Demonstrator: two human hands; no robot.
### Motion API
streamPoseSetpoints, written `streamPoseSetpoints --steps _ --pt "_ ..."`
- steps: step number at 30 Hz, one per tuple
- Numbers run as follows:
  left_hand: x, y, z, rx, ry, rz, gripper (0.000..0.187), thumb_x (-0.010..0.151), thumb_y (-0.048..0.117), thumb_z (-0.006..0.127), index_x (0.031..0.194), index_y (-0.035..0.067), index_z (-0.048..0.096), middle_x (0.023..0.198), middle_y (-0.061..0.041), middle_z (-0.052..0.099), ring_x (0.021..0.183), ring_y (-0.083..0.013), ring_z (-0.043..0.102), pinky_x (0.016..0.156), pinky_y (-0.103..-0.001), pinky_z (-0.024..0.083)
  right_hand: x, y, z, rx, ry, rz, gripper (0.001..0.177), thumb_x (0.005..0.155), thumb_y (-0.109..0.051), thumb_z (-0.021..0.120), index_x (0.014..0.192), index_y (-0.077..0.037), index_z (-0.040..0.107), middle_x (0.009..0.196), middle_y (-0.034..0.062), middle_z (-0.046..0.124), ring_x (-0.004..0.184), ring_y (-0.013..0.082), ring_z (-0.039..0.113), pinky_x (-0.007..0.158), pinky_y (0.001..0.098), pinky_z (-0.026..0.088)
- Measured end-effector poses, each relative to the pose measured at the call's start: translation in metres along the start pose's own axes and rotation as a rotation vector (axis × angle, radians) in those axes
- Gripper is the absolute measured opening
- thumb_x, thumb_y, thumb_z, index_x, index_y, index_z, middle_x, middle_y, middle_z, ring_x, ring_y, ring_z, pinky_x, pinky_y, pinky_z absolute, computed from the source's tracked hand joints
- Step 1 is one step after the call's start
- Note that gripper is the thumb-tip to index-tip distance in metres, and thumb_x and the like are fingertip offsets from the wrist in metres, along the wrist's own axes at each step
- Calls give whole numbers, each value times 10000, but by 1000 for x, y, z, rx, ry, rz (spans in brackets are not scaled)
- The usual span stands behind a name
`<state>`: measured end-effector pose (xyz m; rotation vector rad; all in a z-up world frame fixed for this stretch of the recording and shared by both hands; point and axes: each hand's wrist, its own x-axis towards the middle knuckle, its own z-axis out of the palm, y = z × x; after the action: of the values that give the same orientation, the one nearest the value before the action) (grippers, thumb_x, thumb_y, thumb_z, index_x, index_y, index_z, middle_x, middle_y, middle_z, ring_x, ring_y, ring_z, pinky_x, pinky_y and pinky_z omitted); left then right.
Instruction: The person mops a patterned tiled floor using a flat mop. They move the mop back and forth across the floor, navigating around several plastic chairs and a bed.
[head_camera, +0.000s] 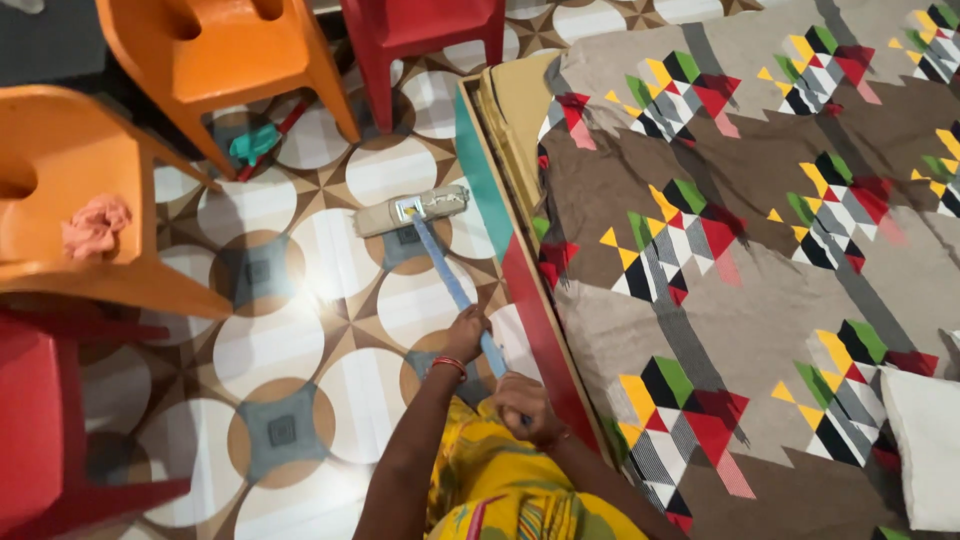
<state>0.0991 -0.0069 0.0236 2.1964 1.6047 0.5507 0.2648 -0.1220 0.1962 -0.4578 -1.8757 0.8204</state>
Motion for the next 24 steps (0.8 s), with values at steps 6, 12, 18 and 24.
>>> streamPoseSetpoints --steps 6,12,18,24 --pt "-37 61 1 10 -21 35 95 741 93 723 813 143 760 987 -97 697 1098 -310 643 863 -423 566 -7 -65 -42 52 9 -48 86 783 24 518 805 36 600 665 131 554 586 285 570 614 387 508" --pt "-41 87 -37 -8 -57 76 168 676 73 762 820 160 775 940 -100 697 999 -309 668 829 -412 580 11 -79 -43 167 164 -77 136 808 71 494 791 88 627 591 87 527 481 197 509 488 343 453" --pt "-41 84 -36 -60 85 135 138 643 69 781 736 171 779 935 -101 718 1113 -330 647 975 -437 516 17 -65 -34 73 324 -245 127 867 52 516 791 66 616 631 128 588 503 217 575 508 354 510" --pt "-43 53 -20 -35 -42 96 296 512 -23 745 745 157 781 1024 -116 714 1237 -359 580 1097 -498 398 18 -52 -23 184 168 -165 144 860 -19 537 753 43 611 614 107 561 515 237 571 540 386 507"
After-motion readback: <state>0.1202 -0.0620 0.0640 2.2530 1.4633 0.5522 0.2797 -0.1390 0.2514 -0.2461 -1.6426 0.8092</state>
